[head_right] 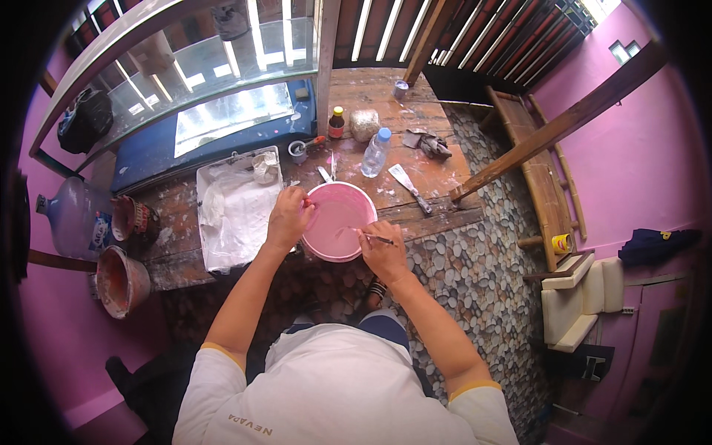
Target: The person mixes pink and white paint in a bucket, cleans a brush in another container, and adds water from a bottle to the paint bucket.
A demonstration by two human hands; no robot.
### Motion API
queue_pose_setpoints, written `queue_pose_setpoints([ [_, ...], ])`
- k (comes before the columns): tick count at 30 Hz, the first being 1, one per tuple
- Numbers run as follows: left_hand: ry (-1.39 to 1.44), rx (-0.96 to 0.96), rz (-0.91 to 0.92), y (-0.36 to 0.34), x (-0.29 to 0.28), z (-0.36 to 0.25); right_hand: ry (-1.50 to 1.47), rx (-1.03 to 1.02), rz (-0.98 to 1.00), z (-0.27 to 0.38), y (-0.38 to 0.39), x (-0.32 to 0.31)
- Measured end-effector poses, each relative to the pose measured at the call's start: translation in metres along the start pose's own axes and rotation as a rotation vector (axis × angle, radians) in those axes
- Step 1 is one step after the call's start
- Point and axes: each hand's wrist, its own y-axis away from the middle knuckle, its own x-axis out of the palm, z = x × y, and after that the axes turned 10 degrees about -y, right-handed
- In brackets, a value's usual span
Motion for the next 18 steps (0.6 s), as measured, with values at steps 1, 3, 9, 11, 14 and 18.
queue_pose_setpoints([
  [1,-0.010,0.055,-0.021,-0.002,-0.001,-0.001,0.058,0.014,0.004,-0.001,-0.001,-0.002],
  [3,-0.006,0.076,-0.013,-0.004,-0.002,0.000,0.110,0.023,0.011,0.004,-0.005,-0.003],
  [9,-0.054,0.128,-0.002,-0.014,0.004,0.000,0.044,-0.055,0.021,0.000,-0.007,-0.009],
  [11,-0.050,0.123,0.000,-0.014,0.009,0.000,-0.059,-0.007,0.121,-0.005,-0.012,-0.013],
  [14,-0.060,0.062,0.051,-0.017,0.004,0.000,-0.114,-0.024,0.139,-0.005,-0.015,-0.015],
  [18,-0.071,0.058,0.167,-0.040,0.000,-0.011,-0.236,0.094,0.021,-0.032,-0.024,-0.017],
])
